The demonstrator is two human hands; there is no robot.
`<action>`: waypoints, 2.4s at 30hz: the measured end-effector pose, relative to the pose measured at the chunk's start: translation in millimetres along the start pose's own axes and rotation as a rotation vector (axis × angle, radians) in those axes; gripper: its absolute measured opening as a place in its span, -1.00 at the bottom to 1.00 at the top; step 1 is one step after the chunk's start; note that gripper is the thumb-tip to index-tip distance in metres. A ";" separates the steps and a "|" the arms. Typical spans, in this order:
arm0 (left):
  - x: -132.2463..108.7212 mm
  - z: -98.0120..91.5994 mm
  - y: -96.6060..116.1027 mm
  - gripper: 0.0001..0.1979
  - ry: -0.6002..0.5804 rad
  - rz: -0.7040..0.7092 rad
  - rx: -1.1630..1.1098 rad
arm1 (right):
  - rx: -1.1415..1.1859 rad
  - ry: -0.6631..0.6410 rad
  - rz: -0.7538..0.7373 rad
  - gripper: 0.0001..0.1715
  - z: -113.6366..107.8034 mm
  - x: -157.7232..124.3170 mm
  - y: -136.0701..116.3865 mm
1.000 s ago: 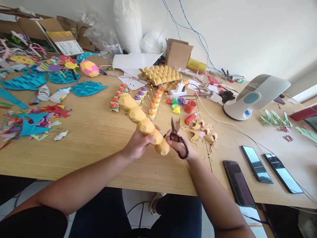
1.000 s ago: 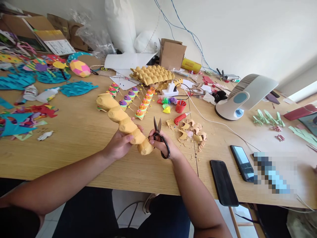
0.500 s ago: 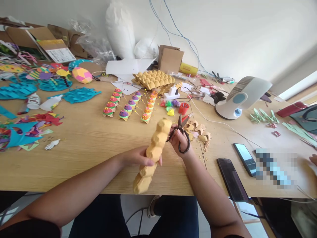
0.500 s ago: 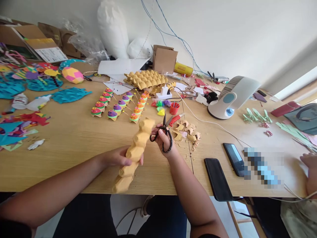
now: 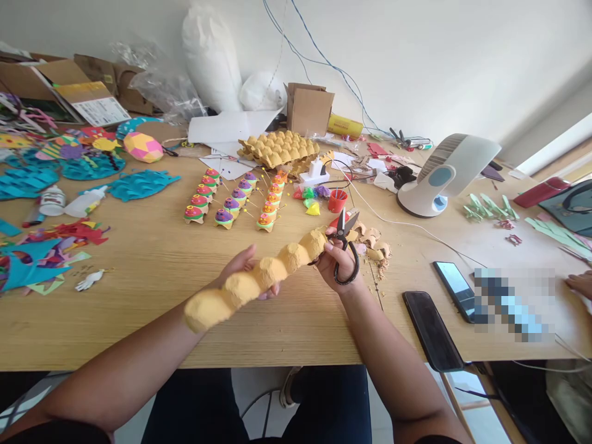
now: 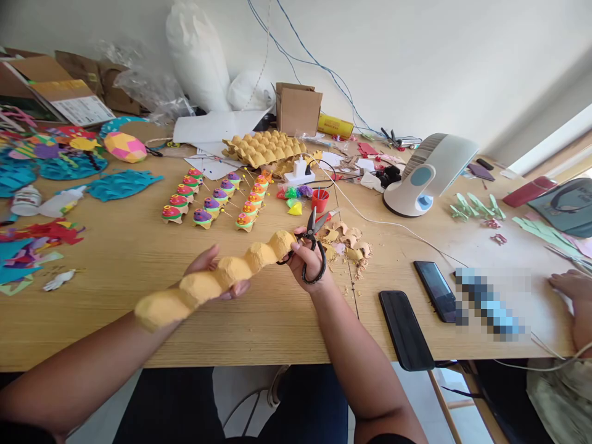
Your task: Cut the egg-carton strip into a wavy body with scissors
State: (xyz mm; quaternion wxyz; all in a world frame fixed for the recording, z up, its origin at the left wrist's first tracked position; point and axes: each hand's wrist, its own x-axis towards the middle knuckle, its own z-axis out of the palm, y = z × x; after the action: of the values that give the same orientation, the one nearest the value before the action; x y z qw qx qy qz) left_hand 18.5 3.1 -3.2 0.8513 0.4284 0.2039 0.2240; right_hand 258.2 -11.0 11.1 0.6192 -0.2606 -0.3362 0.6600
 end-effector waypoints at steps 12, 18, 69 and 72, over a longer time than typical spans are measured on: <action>12.4 10.6 -3.2 -0.87 0.443 0.234 -0.515 | 0.002 0.055 -0.096 -0.53 5.6 -1.6 8.2; 15.4 17.6 -13.5 -0.72 0.318 0.299 -0.357 | -0.073 0.040 -0.133 -0.49 4.2 -0.9 17.2; 8.8 16.7 6.0 -0.50 0.507 0.244 -0.761 | -1.348 -0.191 -0.398 -0.48 -2.8 -6.1 26.2; 8.8 16.7 5.1 -0.50 0.496 0.244 -0.750 | -1.330 -0.171 -0.410 -0.47 -2.4 -6.1 27.0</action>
State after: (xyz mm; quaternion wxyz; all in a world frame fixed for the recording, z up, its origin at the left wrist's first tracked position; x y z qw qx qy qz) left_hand 33.6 0.1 8.8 0.8404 0.0453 0.2542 0.4764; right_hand 243.3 -17.0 -11.6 0.4119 -0.4627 -0.7584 0.2025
